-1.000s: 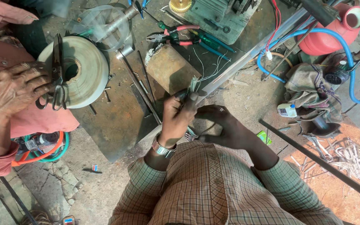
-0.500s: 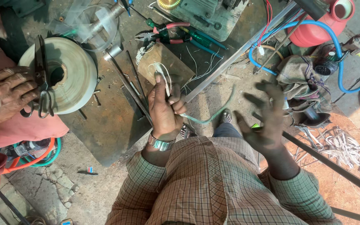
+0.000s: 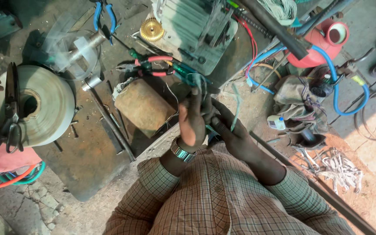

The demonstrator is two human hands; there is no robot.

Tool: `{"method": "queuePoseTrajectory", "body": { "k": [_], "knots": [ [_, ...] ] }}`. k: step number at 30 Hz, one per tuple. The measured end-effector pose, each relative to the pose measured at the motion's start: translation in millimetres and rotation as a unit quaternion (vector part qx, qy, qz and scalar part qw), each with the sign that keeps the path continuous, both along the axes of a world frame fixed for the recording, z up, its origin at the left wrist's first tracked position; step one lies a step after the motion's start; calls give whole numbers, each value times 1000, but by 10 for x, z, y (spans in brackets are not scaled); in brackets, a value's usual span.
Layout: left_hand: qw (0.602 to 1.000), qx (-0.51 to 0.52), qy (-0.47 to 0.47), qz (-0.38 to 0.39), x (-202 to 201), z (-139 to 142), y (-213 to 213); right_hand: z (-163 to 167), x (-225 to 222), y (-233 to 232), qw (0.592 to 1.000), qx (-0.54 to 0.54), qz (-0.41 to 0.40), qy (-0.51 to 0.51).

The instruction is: The person works on a cylindrical electrical component, using a hammer to tap it and pliers to cut wires. Another person operates a grinding wheel nearby. The person adjusts the component and wires throughout the clip.

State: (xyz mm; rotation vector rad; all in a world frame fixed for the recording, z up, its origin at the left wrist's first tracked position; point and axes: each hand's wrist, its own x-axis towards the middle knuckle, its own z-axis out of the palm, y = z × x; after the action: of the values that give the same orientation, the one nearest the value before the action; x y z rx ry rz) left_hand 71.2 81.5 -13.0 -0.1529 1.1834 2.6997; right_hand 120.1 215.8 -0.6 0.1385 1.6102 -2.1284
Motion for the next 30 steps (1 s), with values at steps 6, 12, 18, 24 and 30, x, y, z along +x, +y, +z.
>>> {"method": "queuePoseTrajectory", "body": {
  "k": [6,12,18,24,30],
  "knots": [
    [852,-432,292,37,-437,196,566,-458,-514,687,997,18,66,42],
    [826,-495,266,-44,-898,372,865,-718,-1009,1282,987,18,91,129],
    [904,-356,236,15,-931,376,793,-629,-1823,2074,977,114,-72,163],
    [838,-435,164,286,-437,425,223,-213,-2892,2790,756,495,-111,415],
    [765,-406,108,489,-201,397,-478,-263,-3163,2618,729,539,-1,421]
  ]
}}
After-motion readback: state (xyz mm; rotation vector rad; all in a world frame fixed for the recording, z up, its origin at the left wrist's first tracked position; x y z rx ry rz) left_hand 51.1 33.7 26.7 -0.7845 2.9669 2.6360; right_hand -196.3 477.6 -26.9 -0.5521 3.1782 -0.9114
